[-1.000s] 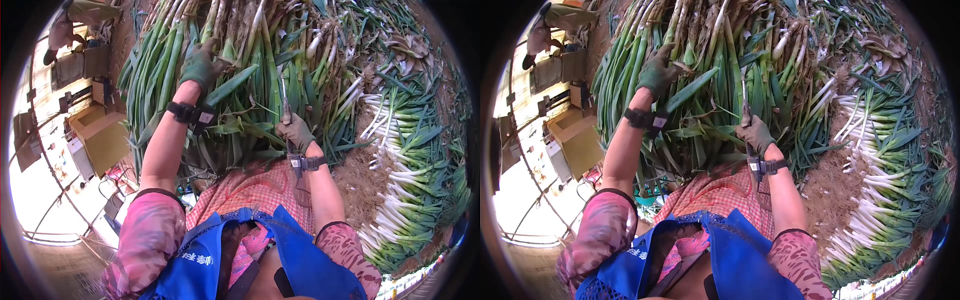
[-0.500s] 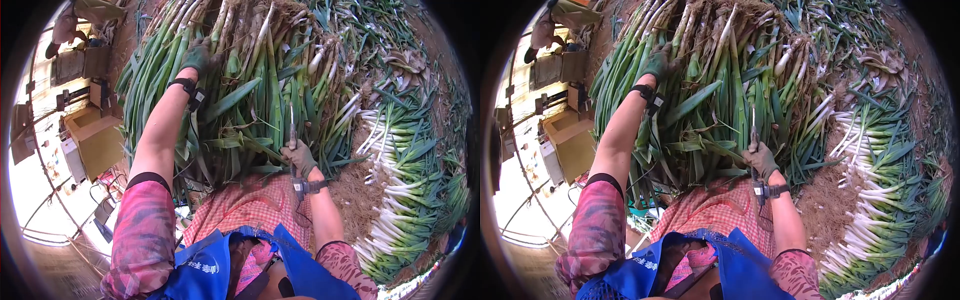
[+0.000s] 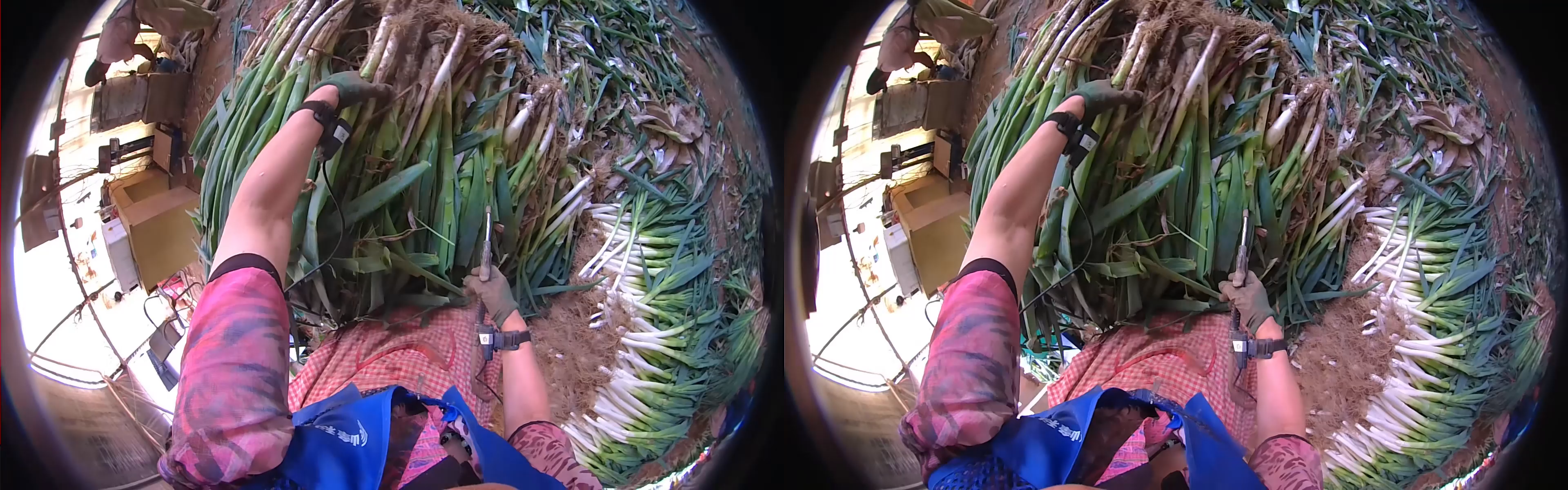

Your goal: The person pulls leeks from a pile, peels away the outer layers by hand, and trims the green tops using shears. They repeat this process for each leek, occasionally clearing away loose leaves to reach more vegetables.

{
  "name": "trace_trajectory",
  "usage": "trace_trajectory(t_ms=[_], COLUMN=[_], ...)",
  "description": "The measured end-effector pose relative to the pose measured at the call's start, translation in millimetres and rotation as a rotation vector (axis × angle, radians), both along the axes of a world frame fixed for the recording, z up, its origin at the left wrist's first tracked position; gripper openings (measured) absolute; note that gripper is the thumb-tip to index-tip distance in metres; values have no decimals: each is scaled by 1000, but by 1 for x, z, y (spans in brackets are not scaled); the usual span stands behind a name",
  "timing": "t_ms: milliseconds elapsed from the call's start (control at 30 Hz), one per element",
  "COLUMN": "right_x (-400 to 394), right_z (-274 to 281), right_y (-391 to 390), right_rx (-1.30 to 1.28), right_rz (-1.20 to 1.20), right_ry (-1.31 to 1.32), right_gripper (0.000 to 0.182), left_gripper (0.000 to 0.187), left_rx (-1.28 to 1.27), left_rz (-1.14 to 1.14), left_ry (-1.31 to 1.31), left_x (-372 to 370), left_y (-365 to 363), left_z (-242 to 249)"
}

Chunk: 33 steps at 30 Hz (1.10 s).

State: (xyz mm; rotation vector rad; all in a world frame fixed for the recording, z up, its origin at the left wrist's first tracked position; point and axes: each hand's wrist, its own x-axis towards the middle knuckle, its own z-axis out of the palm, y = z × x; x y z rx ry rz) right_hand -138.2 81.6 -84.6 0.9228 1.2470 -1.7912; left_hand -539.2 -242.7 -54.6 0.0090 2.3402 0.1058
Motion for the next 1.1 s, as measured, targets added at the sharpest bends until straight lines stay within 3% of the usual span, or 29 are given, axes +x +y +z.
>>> trace_trajectory(t_ms=[67, 200, 333, 367, 467, 500, 567, 633, 767, 867, 967, 1100], right_x=[-9, -25, -35, -37, -42, -43, -43, -43, -17, -8, 15, -6], right_z=[-1, -8, -35, -40, -33, -31, -21, -9, -30, -31, -60, -32], right_y=[-7, -24, -36, -39, -36, -36, -37, -40, -40, -42, -44, -41], right_rx=[-17, -9, 63, 94, 84, 77, 83, 110, 29, 135, 186, 217], right_rz=[5, 64, 159, 170, 118, 104, 107, 121, 85, 182, 241, 306], right_ry=[17, 98, 129, 126, 94, 88, 66, 61, 91, 133, 210, 204], right_gripper=[28, 26, 36, 35, 33, 33, 28, 28, 28, 27, 25, 26], left_gripper=[87, 86, 84, 85, 89, 86, 79, 72, 70, 79, 75, 61], left_rx=[-18, -67, 34, 143, 556, 343, 453, 373, 161, 205, 484, 248], left_rz=[-18, -62, 105, 173, 319, 349, 444, 385, 234, 625, 480, 543], left_ry=[-71, 48, 108, 28, 129, -33, -58, -72, -203, -490, -377, -256], left_x=[17, 49, 47, 44, 69, 83, 104, 137, 206, 221, 256, 266], left_y=[31, 74, 39, 27, -47, -49, -61, -79, -96, -70, -44, -34], left_z=[21, 38, 1, 10, -69, -38, -34, -50, 7, 62, 71, 52])
